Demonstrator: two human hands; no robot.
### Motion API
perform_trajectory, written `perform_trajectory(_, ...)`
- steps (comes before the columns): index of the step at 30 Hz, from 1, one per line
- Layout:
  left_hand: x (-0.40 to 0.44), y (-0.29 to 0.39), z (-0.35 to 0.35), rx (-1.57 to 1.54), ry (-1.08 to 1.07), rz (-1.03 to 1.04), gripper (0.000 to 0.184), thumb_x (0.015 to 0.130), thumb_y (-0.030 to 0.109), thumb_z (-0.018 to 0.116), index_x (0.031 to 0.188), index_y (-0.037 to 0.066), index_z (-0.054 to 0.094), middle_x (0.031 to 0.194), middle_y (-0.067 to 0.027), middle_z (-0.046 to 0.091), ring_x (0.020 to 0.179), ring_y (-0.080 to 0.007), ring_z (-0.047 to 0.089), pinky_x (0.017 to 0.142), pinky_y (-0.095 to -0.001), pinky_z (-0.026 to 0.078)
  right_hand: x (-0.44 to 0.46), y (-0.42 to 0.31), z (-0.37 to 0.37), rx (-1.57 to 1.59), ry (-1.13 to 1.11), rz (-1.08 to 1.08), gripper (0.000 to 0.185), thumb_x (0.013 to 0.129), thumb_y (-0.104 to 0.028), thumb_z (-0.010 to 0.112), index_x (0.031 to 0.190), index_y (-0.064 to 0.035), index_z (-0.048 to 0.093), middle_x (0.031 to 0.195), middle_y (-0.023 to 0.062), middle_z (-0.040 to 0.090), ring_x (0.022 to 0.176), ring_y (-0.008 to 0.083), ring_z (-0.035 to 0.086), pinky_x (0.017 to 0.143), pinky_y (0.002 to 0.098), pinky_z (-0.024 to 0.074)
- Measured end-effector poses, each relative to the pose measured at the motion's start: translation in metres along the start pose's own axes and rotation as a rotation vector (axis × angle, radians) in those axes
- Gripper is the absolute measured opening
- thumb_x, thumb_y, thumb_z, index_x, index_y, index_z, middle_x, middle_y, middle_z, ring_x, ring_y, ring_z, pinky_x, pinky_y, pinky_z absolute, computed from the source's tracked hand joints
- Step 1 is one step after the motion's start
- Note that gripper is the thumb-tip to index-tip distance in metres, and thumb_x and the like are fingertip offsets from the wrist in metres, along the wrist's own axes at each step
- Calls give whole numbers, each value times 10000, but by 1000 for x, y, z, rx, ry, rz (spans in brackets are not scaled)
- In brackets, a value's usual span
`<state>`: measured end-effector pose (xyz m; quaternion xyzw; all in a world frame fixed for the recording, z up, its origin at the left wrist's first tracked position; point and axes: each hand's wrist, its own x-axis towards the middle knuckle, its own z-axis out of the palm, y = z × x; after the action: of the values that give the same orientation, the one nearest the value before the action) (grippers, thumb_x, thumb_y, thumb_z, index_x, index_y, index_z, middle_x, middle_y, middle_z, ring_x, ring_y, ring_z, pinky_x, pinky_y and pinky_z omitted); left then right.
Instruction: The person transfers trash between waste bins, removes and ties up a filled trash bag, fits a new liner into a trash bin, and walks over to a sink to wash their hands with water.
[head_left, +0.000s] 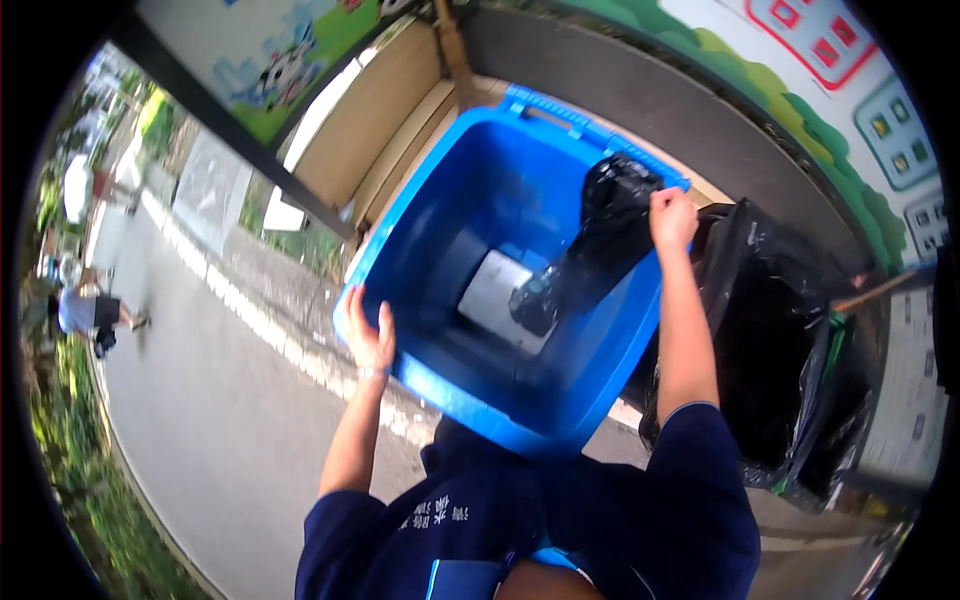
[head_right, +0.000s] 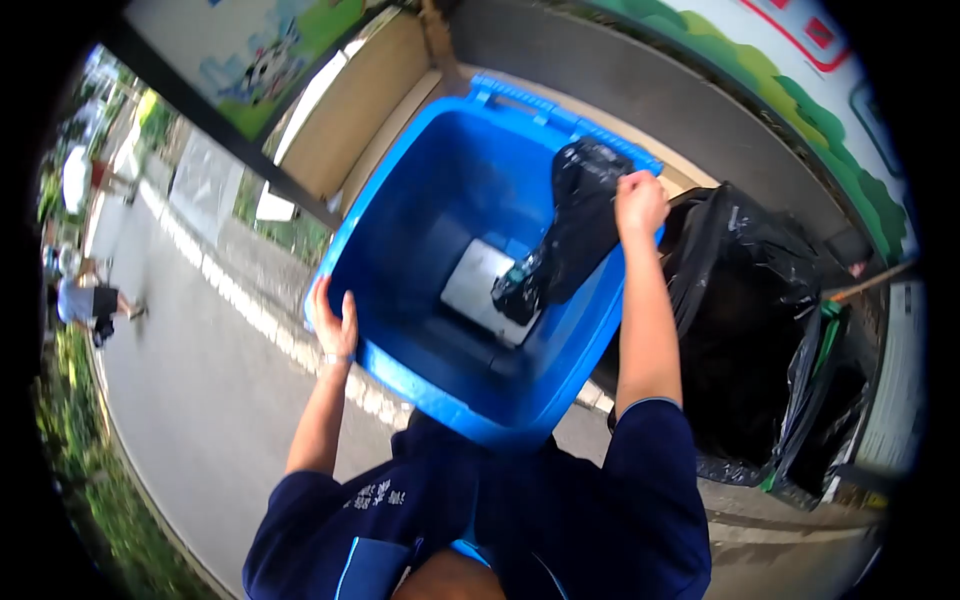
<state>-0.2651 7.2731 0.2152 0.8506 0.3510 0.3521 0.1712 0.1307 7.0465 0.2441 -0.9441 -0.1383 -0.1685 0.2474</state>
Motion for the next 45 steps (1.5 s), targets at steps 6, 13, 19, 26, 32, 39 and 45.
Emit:
perform_trajectory(6,19,48,5,-223,-98,256,431,719,104,507,1114,-15,381,1178,-215,333,1095,-350,327,919,-386,250,-33,-32,6,334,132,5,181,762,-164,503,779,-6,417,699,186,512,680,377,489,606,428,388)
perform_trajectory(13,56,63,95,-1042,-751,-167,388,768,112,519,1118,8,387,1069,-109,467,952,-148,471,783,-250,391,-104,-68,33,1104,-52,460,224,734,-90,541,904,-21,412,662,18,481,564,77,440,507,207,376)
perform_trajectory(19,82,122,107,-1077,-1066,-294,315,711,213,615,937,14,525,824,-70,567,721,-134,518,654,-265,415,-217,-144,3,733,-503,-36,201,725,-157,542,857,-29,462,743,159,563,652,264,569,568,316,442)
perform_trajectory(26,71,90,126,-642,-714,425,305,634,76,576,914,-25,509,878,-201,537,774,-323,538,622,-344,441,-191,-116,-65,1043,-115,473,193,750,-90,551,912,-28,466,705,25,507,635,77,505,604,199,417)
perform_trajectory(32,33,110,100,-447,-986,1088,340,691,71,439,1029,71,470,1119,-147,413,800,-270,531,738,-333,431,-179,-107,-63,574,-127,273,370,714,-125,564,1038,-7,430,885,105,551,810,160,525,670,261,417)
perform_trajectory(39,16,79,72,-659,-1764,1222,487,625,136,601,1078,64,436,1145,-175,390,986,-308,447,828,-326,372,-199,-67,-81,1249,134,942,197,780,-208,531,847,-25,559,741,19,571,638,96,520,565,237,418)
perform_trajectory(45,64,102,80,-1440,-1999,-122,512,738,335,544,1117,21,404,1097,-113,454,996,-227,458,837,-355,377,-228,-86,-77,1560,-388,687,222,736,-118,538,937,-27,515,780,21,553,685,109,530,564,238,437)
